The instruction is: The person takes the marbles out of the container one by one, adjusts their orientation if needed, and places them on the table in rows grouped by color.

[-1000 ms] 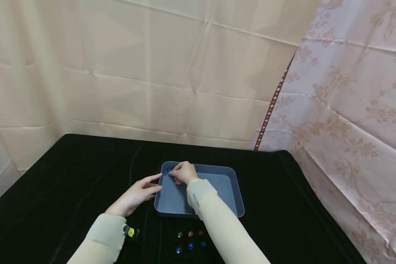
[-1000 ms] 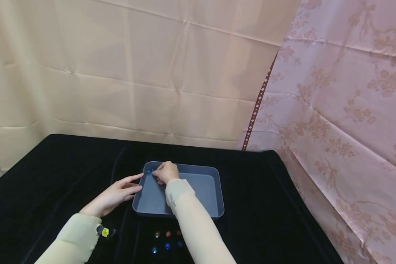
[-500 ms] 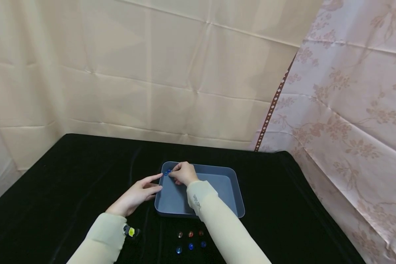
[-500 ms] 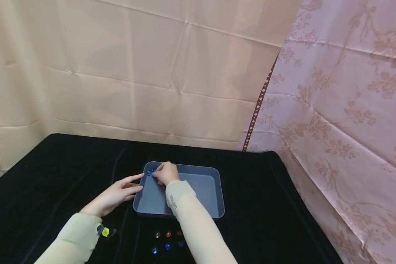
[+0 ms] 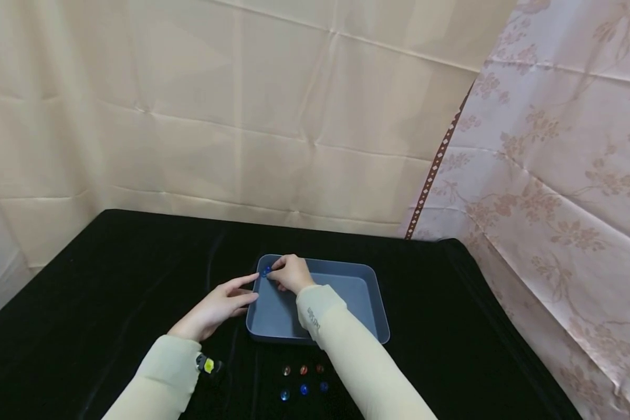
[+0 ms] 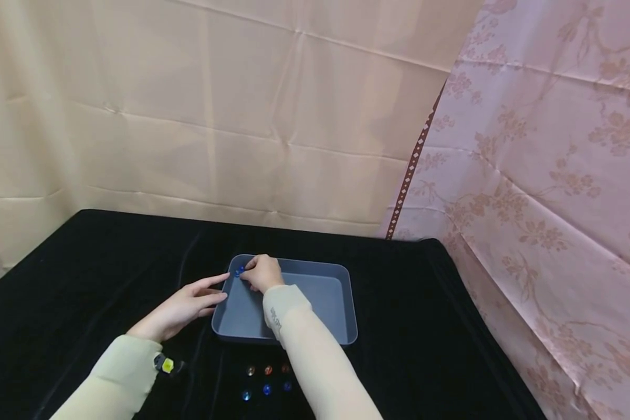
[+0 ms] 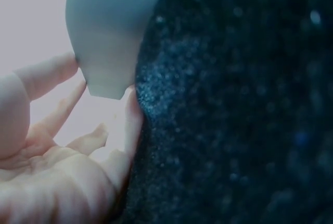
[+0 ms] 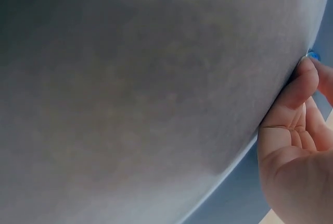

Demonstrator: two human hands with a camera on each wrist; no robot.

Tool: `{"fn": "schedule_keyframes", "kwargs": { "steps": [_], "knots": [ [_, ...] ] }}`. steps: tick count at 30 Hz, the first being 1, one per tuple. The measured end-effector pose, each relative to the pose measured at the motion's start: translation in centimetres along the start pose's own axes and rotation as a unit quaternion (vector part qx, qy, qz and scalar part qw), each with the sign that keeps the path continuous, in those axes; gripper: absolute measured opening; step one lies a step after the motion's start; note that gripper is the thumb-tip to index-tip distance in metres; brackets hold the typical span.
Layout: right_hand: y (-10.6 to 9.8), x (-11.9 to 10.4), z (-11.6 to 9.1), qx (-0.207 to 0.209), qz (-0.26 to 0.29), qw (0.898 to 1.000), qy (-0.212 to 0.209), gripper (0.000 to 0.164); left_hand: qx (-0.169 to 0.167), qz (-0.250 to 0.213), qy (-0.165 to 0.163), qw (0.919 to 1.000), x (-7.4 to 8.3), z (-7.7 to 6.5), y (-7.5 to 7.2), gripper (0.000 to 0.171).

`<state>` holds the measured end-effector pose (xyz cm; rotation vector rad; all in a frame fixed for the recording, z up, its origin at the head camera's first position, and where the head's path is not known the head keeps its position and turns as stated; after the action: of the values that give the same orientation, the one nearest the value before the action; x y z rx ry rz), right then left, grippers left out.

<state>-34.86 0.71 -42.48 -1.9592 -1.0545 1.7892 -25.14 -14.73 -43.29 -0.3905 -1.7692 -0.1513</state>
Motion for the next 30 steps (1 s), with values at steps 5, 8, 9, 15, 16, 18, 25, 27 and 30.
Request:
{"fn": "schedule_keyframes", "kwargs": {
  "steps": [5,8,9,15,16,18,25,27,30],
  "knots": [
    [0.17,0.12,0.43,-0.008,-0.009,1.0,-0.009,0.026,-0.005,0.001,0.001,1.0,0.12,-0.07,0.02,0.056],
    [0.29,0.21,0.71,-0.011,-0.013,1.0,-0.016,0.027,-0.006,-0.004,-0.001,1.0,0.03,0.03,-0.02,0.056],
    [0.33,0.23,0.77,-0.011,-0.014,1.0,-0.017,0.027,-0.008,-0.006,-0.002,1.0,-0.01,0.07,-0.03,0.057],
    [0.45,0.23,0.76,-0.02,-0.022,0.999,-0.027,0.028,-0.011,-0.014,-0.009,0.9998,-0.23,0.3,-0.15,0.059],
    [0.47,0.2,0.72,-0.022,-0.026,0.999,-0.028,0.029,-0.009,-0.016,-0.01,0.9998,-0.25,0.32,-0.2,0.059],
    [0.51,0.12,0.67,-0.026,-0.033,0.999,-0.028,0.029,-0.015,-0.015,-0.007,0.9998,-0.25,0.33,-0.24,0.059],
    [0.61,-0.07,0.45,-0.034,-0.062,0.997,-0.035,0.03,-0.016,-0.015,-0.004,0.9998,-0.11,0.32,-0.19,0.056],
    [0.71,-0.06,0.47,-0.037,-0.066,0.996,-0.036,0.03,-0.018,-0.013,-0.003,0.9997,-0.06,0.25,-0.17,0.056],
    [0.84,-0.08,0.5,-0.039,-0.069,0.996,-0.038,0.03,-0.016,-0.012,-0.005,0.9998,-0.1,0.19,-0.16,0.057]
  ]
}}
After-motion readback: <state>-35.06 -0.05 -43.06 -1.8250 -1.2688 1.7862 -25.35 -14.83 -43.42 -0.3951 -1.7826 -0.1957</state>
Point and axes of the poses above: each hand's wrist, its own z-axis towards the middle knuckle, its own y-axis out of the palm, x = y × z, the point moved 5 cm from there along z, towards the middle knuckle, and after that the axes turned 2 degrees about -x, right-handed, at the moved point
